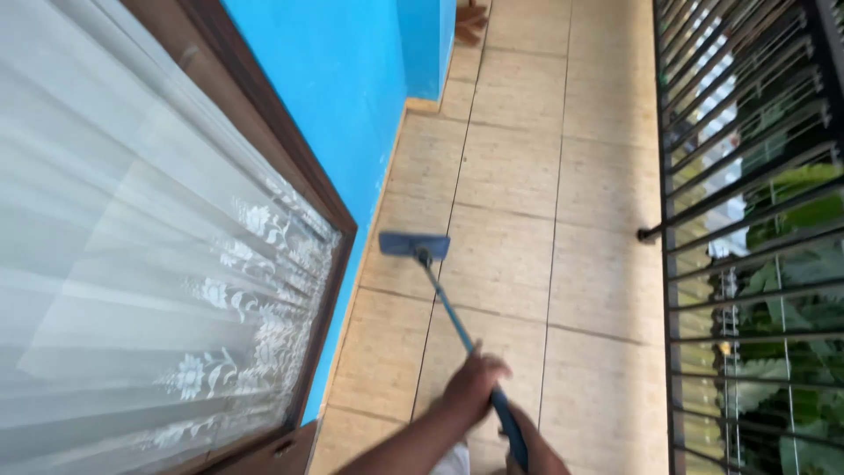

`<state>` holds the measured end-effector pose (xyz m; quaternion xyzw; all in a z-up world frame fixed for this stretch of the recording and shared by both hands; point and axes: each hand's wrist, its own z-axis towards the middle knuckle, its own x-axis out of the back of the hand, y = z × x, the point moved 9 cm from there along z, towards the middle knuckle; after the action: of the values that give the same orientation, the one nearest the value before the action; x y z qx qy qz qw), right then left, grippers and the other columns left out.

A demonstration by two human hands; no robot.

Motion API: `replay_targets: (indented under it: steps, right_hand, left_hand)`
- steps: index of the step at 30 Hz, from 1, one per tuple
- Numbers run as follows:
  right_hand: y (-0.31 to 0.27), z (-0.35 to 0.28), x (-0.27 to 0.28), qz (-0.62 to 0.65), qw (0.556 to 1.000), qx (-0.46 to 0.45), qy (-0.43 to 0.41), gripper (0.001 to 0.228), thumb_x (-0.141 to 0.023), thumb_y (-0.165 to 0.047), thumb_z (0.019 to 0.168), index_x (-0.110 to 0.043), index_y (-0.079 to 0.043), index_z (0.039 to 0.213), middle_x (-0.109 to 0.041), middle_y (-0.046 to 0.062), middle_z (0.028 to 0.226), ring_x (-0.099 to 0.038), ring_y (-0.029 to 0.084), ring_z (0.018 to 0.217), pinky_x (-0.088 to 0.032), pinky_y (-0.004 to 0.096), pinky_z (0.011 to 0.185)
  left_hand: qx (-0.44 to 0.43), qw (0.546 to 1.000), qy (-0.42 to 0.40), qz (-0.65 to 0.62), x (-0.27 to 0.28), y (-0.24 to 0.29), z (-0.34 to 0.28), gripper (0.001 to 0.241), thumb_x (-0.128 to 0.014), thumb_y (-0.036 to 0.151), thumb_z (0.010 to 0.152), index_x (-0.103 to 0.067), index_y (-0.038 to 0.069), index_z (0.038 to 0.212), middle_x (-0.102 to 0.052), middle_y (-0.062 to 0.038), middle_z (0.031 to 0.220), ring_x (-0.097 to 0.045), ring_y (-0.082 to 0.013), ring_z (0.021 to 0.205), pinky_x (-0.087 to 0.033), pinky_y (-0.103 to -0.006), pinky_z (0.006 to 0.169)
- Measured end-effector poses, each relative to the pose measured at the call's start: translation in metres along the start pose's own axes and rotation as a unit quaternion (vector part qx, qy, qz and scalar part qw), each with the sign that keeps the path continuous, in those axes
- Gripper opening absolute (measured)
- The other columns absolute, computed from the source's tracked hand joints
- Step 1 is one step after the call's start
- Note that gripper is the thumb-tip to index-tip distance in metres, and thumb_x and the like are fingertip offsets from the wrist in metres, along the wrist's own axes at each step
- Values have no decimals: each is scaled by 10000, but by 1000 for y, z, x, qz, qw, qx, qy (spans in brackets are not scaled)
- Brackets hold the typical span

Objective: Mopping the balcony floor with a flat mop.

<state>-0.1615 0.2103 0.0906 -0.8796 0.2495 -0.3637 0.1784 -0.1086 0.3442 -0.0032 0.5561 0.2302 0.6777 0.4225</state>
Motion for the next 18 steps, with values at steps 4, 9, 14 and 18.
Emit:
replay_targets:
  steps: [4,9,14,18]
  right_hand:
    - [-21,61,-52,47,982,181,-23,796,-562,-37,832,-352,-272,1562,-692,111,1378,-674,192,1319,-516,334,1061]
    - [-44,54,-58,19,990,125,-68,789,-540,-134,864,-286,-315,1589,-573,101,1482,-645,348,1218,-520,441,937]
    - [6,0,-22,15,995,69,-72,820,-527,-140,862,-272,-403,1596,-685,94,1328,-699,290,1122,-521,386,907]
    - [54,-80,10,23,994,76,-81,846,-593,-139,863,-284,-444,1589,-679,-16,1434,-723,215,1216,-526,305,982]
  left_hand:
    - [125,989,-76,30,-11,-114,0,349,-607,-26,839,-725,154,1114,-670,-100,1234,-319,-482,1493,-353,-479,1183]
    - [195,968,-144,59,3,-130,-6,245,-585,36,944,-723,175,1092,-591,-67,1458,-287,-393,1548,-432,-436,1114]
    - [159,962,-213,56,-34,-51,-8,170,-725,255,917,-732,146,1048,-688,-28,1204,-449,-287,1333,-322,-443,1192]
    - [105,979,-177,12,-73,42,-44,143,-734,252,913,-764,152,1010,-756,-58,1113,-498,-427,1360,-332,-437,1208]
